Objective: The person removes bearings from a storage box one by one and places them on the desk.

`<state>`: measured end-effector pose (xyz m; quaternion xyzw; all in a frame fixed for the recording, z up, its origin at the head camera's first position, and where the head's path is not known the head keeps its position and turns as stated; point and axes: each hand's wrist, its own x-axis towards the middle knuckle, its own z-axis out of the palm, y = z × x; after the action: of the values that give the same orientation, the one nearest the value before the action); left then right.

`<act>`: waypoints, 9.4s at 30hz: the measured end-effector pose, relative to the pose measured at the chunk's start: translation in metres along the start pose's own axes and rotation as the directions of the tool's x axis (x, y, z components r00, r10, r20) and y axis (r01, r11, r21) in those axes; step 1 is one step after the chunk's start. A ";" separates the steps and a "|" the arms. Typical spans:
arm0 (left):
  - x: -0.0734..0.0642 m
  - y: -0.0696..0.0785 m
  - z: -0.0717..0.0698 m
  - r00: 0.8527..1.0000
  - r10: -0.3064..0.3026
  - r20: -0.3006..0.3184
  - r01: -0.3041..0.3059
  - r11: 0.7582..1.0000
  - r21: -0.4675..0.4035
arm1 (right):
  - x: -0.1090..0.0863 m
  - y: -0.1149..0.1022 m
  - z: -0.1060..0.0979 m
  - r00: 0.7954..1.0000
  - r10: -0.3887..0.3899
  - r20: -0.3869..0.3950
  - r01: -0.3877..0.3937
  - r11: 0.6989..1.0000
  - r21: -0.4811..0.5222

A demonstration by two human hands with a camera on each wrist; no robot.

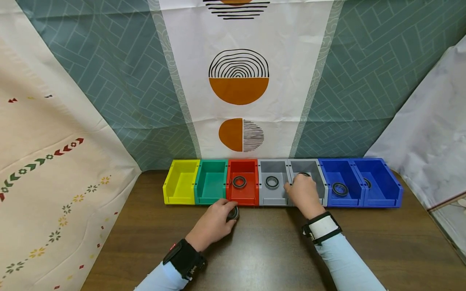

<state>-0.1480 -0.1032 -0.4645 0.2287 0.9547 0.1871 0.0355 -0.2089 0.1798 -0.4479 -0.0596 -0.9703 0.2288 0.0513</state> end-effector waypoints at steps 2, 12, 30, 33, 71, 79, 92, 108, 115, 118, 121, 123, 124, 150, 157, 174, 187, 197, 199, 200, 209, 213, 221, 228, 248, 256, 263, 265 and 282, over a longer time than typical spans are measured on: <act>0.000 0.000 0.000 1.000 0.002 0.009 -0.002 1.000 0.004 | 0.000 0.000 0.000 1.000 -0.002 -0.004 0.002 1.000 -0.001; 0.001 -0.002 0.004 0.997 0.003 0.079 -0.007 0.998 0.057 | 0.001 0.000 -0.001 1.000 0.013 0.018 -0.013 1.000 0.016; 0.003 -0.001 0.007 0.996 0.014 0.092 -0.025 0.992 0.124 | -0.001 -0.001 -0.003 1.000 0.002 0.014 -0.003 1.000 0.009; 0.004 -0.002 0.008 0.994 -0.005 0.107 -0.010 0.991 0.137 | -0.001 -0.001 -0.003 1.000 -0.001 0.013 0.000 1.000 0.010; 0.054 0.042 -0.046 0.960 -0.046 -0.276 0.057 0.998 0.033 | 0.001 0.002 0.002 1.000 -0.021 -0.016 0.021 1.000 -0.008; 0.072 0.048 -0.032 0.965 -0.070 -0.254 0.079 0.997 0.027 | 0.001 0.001 0.001 1.000 -0.015 -0.014 0.015 1.000 -0.010; 0.090 0.048 -0.008 0.981 -0.184 -0.055 0.180 0.981 -0.071 | 0.000 0.001 0.000 1.000 -0.009 -0.020 0.009 1.000 -0.009; 0.102 0.037 0.003 0.976 -0.215 -0.009 0.215 0.977 -0.005 | 0.000 0.000 0.001 1.000 -0.017 -0.022 0.016 1.000 -0.013; 0.109 0.032 0.009 0.959 -0.277 0.054 0.279 0.960 -0.024 | 0.000 0.000 0.001 1.000 -0.013 -0.015 0.012 1.000 -0.011; 0.111 0.031 0.012 0.951 -0.301 0.066 0.303 0.953 -0.017 | 0.000 0.000 0.001 1.000 -0.015 -0.021 0.015 1.000 -0.011; 0.113 0.031 0.013 0.944 -0.322 0.074 0.323 0.946 -0.006 | 0.000 0.000 0.001 1.000 -0.014 -0.023 0.014 1.000 -0.012; 0.114 0.032 0.014 0.941 -0.330 0.078 0.331 0.944 0.004 | 0.000 -0.001 0.001 1.000 -0.013 -0.023 0.012 1.000 -0.015; 0.115 0.032 0.014 0.940 -0.332 0.077 0.333 0.943 0.009 | 0.000 -0.001 0.001 1.000 -0.012 -0.021 0.012 1.000 -0.014; 0.117 0.036 0.012 0.951 -0.295 0.087 0.282 0.949 0.140 | 0.000 0.000 -0.001 1.000 -0.015 -0.019 0.015 1.000 -0.017; 0.120 0.035 0.011 0.964 -0.255 0.078 0.240 0.957 0.164 | 0.000 0.000 0.000 1.000 -0.014 -0.016 0.014 1.000 -0.012; 0.112 0.027 0.012 0.972 -0.234 0.027 0.232 0.971 0.063 | 0.000 -0.002 0.001 1.000 -0.009 0.000 0.009 1.000 0.001; 0.087 0.031 -0.006 0.966 -0.220 -0.134 0.204 0.971 -0.124 | 0.001 -0.001 0.001 1.000 -0.009 -0.018 0.009 1.000 -0.014; 0.078 0.034 -0.020 0.964 -0.208 -0.166 0.167 0.959 -0.228 | 0.002 0.001 0.000 1.000 -0.011 -0.022 0.010 1.000 -0.021; 0.076 0.035 -0.021 0.963 -0.206 -0.174 0.160 0.956 -0.244 | 0.002 0.002 0.001 1.000 -0.012 -0.022 0.011 1.000 -0.023; 0.075 0.036 -0.022 0.962 -0.208 -0.177 0.159 0.954 -0.253 | 0.002 0.002 0.001 1.000 -0.012 -0.019 0.012 1.000 -0.023; 0.063 0.045 -0.027 0.959 -0.148 -0.242 0.080 0.959 -0.270 | 0.002 0.002 0.000 1.000 -0.014 -0.015 0.013 1.000 -0.019; 0.056 0.048 -0.026 0.957 -0.078 -0.279 0.008 0.970 -0.244 | 0.001 0.002 0.000 1.000 -0.006 -0.012 0.006 1.000 -0.015; 0.044 0.056 -0.022 0.959 -0.010 -0.282 -0.043 0.983 -0.178 | 0.001 0.002 0.000 1.000 0.015 0.013 -0.015 1.000 -0.001; 0.036 0.059 -0.012 0.975 0.011 -0.220 -0.054 0.980 -0.190 | 0.002 0.000 -0.002 0.999 0.033 0.028 -0.033 0.999 0.004; 0.030 0.054 0.013 0.996 0.080 0.028 -0.080 0.997 0.004 | 0.002 0.002 0.001 1.000 0.023 0.007 -0.023 1.000 -0.004; 0.032 0.052 0.016 0.993 0.059 0.098 -0.061 0.998 0.016 | 0.002 0.002 0.001 1.000 0.026 0.009 -0.026 1.000 0.006; 0.032 0.053 0.019 0.988 0.074 0.135 -0.082 0.995 0.049 | 0.002 0.002 0.001 1.000 0.023 0.011 -0.023 1.000 0.014; 0.033 0.052 0.021 0.987 0.081 0.136 -0.089 0.995 0.055 | 0.002 0.002 0.001 1.000 0.020 0.010 -0.020 1.000 0.019; 0.034 0.051 0.030 0.988 0.079 0.132 -0.094 0.990 0.106 | 0.001 0.002 0.000 1.000 0.027 0.013 -0.027 0.999 0.037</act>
<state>-0.1524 -0.0358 -0.4731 0.2830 0.9486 0.1199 0.0752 -0.2095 0.1813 -0.4489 -0.0704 -0.9652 0.2480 0.0435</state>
